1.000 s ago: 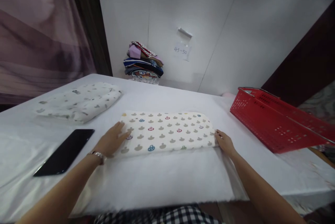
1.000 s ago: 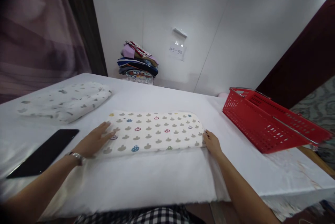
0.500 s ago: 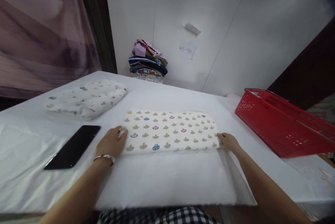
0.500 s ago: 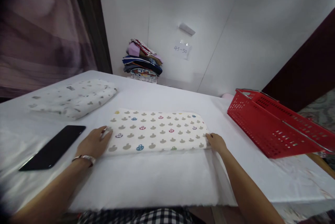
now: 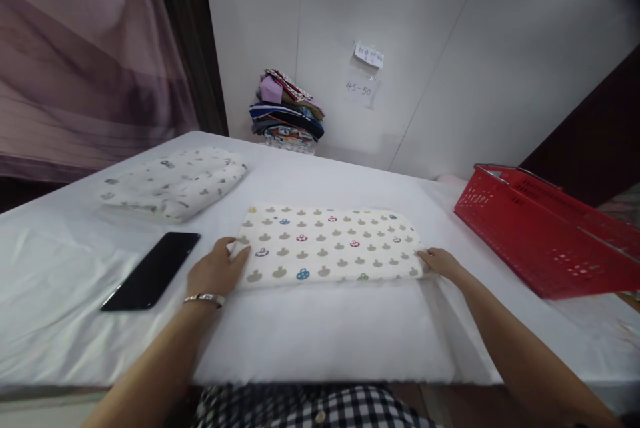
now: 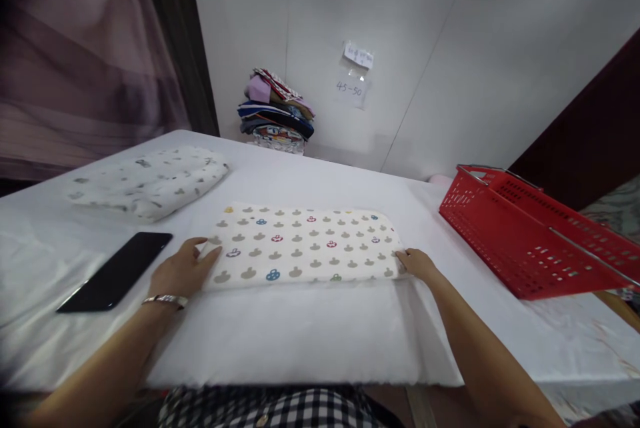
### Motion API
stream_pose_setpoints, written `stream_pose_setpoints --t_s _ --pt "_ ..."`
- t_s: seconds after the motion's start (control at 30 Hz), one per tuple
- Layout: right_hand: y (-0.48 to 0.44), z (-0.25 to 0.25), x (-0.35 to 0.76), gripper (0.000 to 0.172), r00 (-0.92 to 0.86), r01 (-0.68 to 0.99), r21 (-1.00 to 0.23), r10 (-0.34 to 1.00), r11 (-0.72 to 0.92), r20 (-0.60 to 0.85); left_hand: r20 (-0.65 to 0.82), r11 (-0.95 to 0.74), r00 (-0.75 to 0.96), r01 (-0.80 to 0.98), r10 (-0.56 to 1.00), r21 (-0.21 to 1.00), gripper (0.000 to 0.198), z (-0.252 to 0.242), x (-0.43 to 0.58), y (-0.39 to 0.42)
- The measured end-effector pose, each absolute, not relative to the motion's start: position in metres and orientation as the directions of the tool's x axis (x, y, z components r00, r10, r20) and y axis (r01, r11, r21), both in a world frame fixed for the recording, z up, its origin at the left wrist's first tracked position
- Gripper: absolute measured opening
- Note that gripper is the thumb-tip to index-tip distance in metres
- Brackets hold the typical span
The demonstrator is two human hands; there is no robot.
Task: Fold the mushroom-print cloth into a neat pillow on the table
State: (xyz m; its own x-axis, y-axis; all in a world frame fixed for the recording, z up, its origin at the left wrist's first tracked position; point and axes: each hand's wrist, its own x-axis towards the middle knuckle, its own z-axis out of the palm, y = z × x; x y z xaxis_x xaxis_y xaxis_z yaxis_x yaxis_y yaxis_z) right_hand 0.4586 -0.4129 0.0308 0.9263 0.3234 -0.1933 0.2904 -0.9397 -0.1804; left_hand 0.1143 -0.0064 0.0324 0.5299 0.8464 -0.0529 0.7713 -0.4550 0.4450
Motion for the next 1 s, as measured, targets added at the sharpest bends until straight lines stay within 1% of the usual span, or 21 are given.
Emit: stream_pose_setpoints --t_s 0.1,0.2,0.3,0.37,0.47,0.6,0.7,0.87,0.93,1.0 --pt "-0.411 0.034 0.458 0.032 0.933 0.240 -0.235 0.290 -0.942 -0.211 0.007 -0.462 0.528 0.736 0.849 0.495 0.055 0.031 0.114 -0.006" --pt "-0.412 0.038 0.452 0.028 0.940 0.163 -0.321 0.246 -0.933 -0.236 0.010 -0.463 0.530 0.731 0.848 0.501 0.054 0.032 0.114 -0.006" --pt "-0.414 0.043 0.443 0.031 0.934 0.081 -0.418 0.215 -0.905 -0.284 -0.015 -0.453 0.524 0.750 0.851 0.481 0.053 0.035 0.115 -0.008" --pt "-0.414 0.047 0.437 0.034 0.924 0.037 -0.463 0.206 -0.886 -0.321 -0.022 -0.447 0.517 0.760 0.856 0.471 0.052 0.035 0.115 -0.008" --pt "-0.414 0.053 0.430 0.036 0.908 0.006 -0.497 0.213 -0.868 -0.361 -0.025 -0.433 0.499 0.774 0.866 0.462 0.052 0.034 0.115 -0.007" --pt "-0.416 0.051 0.429 0.031 0.894 -0.073 -0.560 0.196 -0.825 -0.404 -0.028 -0.427 0.496 0.775 0.868 0.466 0.051 0.030 0.113 -0.006" --pt "-0.423 0.042 0.431 0.029 0.898 -0.095 -0.605 0.194 -0.790 -0.395 -0.029 -0.434 0.503 0.772 0.864 0.465 0.047 0.029 0.112 -0.007" --pt "-0.430 0.031 0.432 0.035 0.933 -0.049 -0.595 0.176 -0.802 -0.315 -0.015 -0.442 0.499 0.781 0.866 0.441 0.046 0.028 0.112 -0.010" --pt "-0.431 0.029 0.434 0.040 0.937 -0.092 -0.610 0.140 -0.787 -0.321 -0.012 -0.423 0.481 0.783 0.877 0.456 0.046 0.028 0.110 -0.011" --pt "-0.431 0.027 0.438 0.045 0.925 -0.176 -0.629 0.092 -0.757 -0.370 -0.020 -0.397 0.466 0.774 0.884 0.494 0.046 0.030 0.108 -0.012"
